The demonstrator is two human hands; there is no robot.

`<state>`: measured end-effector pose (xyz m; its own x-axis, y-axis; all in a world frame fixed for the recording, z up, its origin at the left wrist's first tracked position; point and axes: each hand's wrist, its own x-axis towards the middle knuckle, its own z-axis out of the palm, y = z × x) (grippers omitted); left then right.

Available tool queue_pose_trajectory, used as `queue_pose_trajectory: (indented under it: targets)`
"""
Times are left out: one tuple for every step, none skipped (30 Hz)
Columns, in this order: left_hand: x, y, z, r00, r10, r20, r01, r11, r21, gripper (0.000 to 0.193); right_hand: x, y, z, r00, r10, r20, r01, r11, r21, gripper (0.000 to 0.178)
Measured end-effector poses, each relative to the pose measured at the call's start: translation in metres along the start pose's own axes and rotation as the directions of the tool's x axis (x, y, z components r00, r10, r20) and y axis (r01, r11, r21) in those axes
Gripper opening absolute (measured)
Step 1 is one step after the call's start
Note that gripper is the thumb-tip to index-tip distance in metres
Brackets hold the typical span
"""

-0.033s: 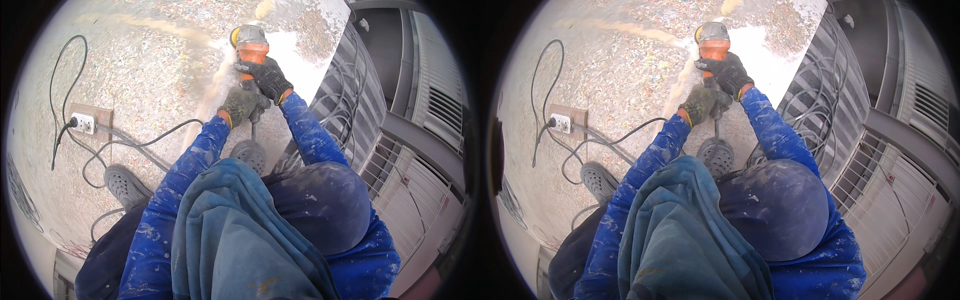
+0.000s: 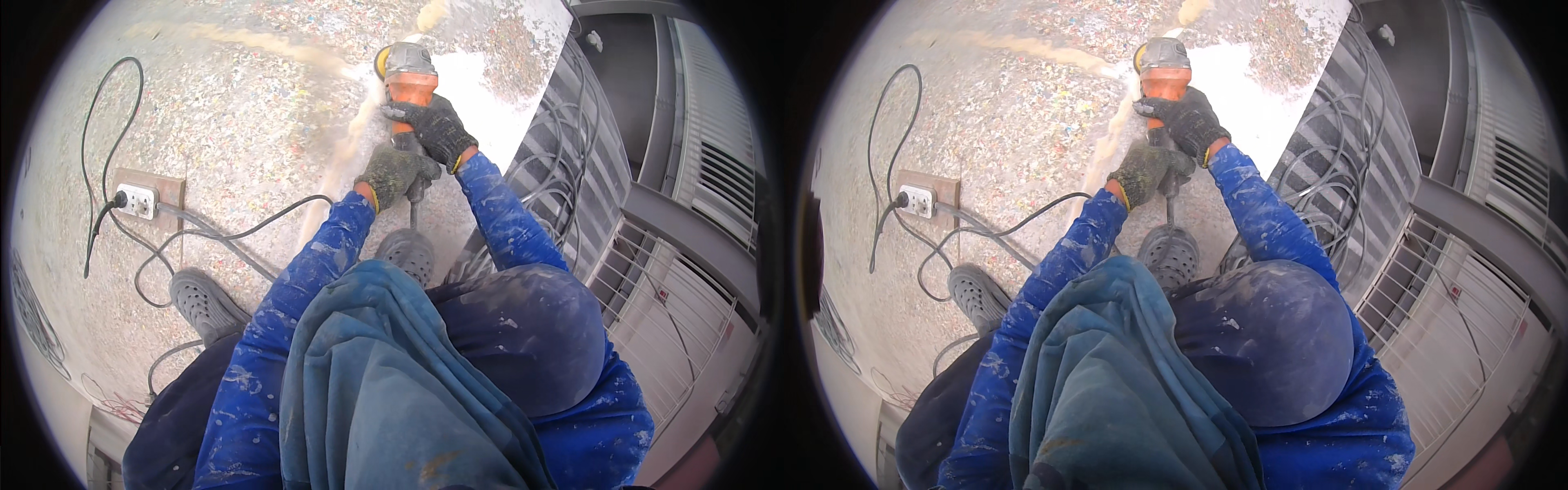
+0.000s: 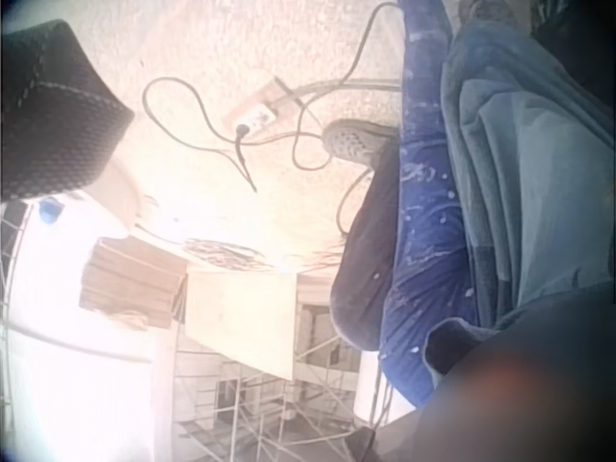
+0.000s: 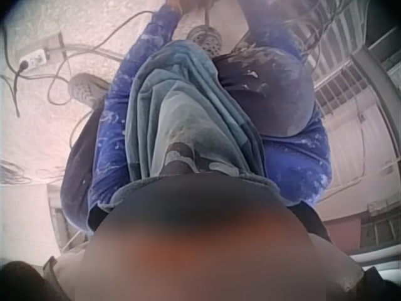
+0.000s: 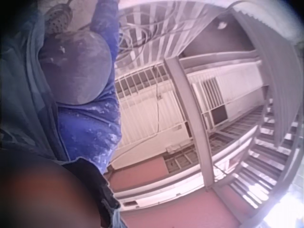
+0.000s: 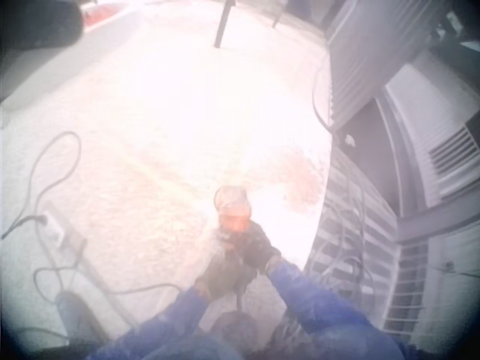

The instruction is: The person uses an angle grinder to grind a section of a speckled floor surface. They hold the tool with both hands and move it along a seam, generating dust. The person remains seated on the floor throughout the clip.

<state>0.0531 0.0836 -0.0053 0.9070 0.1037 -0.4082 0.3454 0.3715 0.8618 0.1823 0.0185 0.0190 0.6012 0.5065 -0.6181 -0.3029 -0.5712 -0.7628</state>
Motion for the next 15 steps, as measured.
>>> queue_pose_trajectory:
  targets:
    - [-0.001, 0.0, -0.003, 0.998, -0.06, 0.018, 0.059, 0.998, 0.029, 0.014, -0.003, 0.001, 0.002, 0.999, 0.043, -0.031, -0.042, 0.998, 0.056, 0.046]
    - [-0.002, 0.0, -0.005, 0.992, -0.12, 0.036, 0.117, 0.991, 0.06, 0.013, 0.0, 0.001, 0.003, 1.0, 0.011, -0.024, -0.01, 0.999, 0.041, 0.046]
    - [-0.006, 0.0, -0.007, 0.991, -0.118, 0.07, 0.103, 0.977, 0.188, 0.014, -0.001, 0.003, 0.004, 1.0, -0.009, -0.018, 0.009, 1.0, 0.029, 0.047]
    - [-0.007, -0.001, -0.007, 0.984, -0.159, 0.083, 0.139, 0.969, 0.205, 0.015, 0.0, 0.004, 0.005, 1.0, 0.015, -0.022, -0.014, 1.0, 0.008, 0.047]
    - [-0.01, -0.002, -0.007, 0.975, -0.199, 0.096, 0.174, 0.959, 0.224, 0.017, -0.001, 0.006, 0.005, 0.999, -0.033, -0.007, 0.033, 0.999, -0.014, 0.047]
    - [-0.011, -0.003, -0.006, 0.955, -0.28, 0.095, 0.267, 0.955, 0.133, 0.015, -0.003, 0.009, 0.004, 0.999, -0.037, 0.0, 0.037, 0.998, -0.045, 0.047]
    - [-0.011, -0.006, -0.006, 0.934, -0.341, 0.102, 0.34, 0.94, 0.03, 0.014, -0.005, 0.011, 0.003, 0.999, -0.038, 0.007, 0.039, 0.996, -0.076, 0.048]
    - [-0.012, -0.011, -0.003, 0.934, -0.346, 0.091, 0.343, 0.938, 0.048, 0.014, -0.008, 0.014, 0.003, 0.999, -0.038, 0.003, 0.038, 0.999, -0.035, 0.048]
    - [-0.012, -0.016, 0.0, 0.94, -0.332, 0.081, 0.328, 0.943, 0.056, 0.015, -0.012, 0.017, 0.004, 0.999, -0.039, -0.001, 0.039, 0.999, 0.006, 0.049]
    - [-0.013, -0.022, 0.002, 0.942, -0.328, 0.07, 0.326, 0.944, 0.044, 0.016, -0.015, 0.019, 0.004, 0.999, -0.037, 0.004, 0.036, 0.998, 0.053, 0.049]
    - [-0.014, -0.028, 0.005, 0.969, -0.24, 0.049, 0.231, 0.962, 0.144, 0.015, -0.017, 0.021, 0.004, 0.999, -0.053, 0.001, 0.053, 0.997, 0.047, 0.049]
    - [-0.016, -0.035, 0.008, 0.986, -0.16, 0.036, 0.148, 0.963, 0.225, 0.015, -0.02, 0.023, 0.005, 0.998, -0.068, 0.004, 0.067, 0.997, 0.047, 0.049]
    - [-0.016, -0.04, 0.01, 0.996, -0.084, 0.041, 0.067, 0.95, 0.305, 0.015, -0.022, 0.025, 0.005, 0.998, -0.059, -0.008, 0.059, 0.998, 0.038, 0.049]
    - [-0.016, -0.043, 0.012, 0.999, -0.008, 0.047, -0.011, 0.923, 0.385, 0.015, -0.024, 0.026, 0.004, 0.998, -0.061, 0.002, 0.061, 0.995, 0.082, 0.05]
    - [-0.016, -0.044, 0.012, 0.996, 0.061, 0.069, -0.086, 0.883, 0.461, 0.015, -0.025, 0.027, 0.004, 0.999, -0.042, -0.002, 0.042, 0.992, 0.117, 0.05]
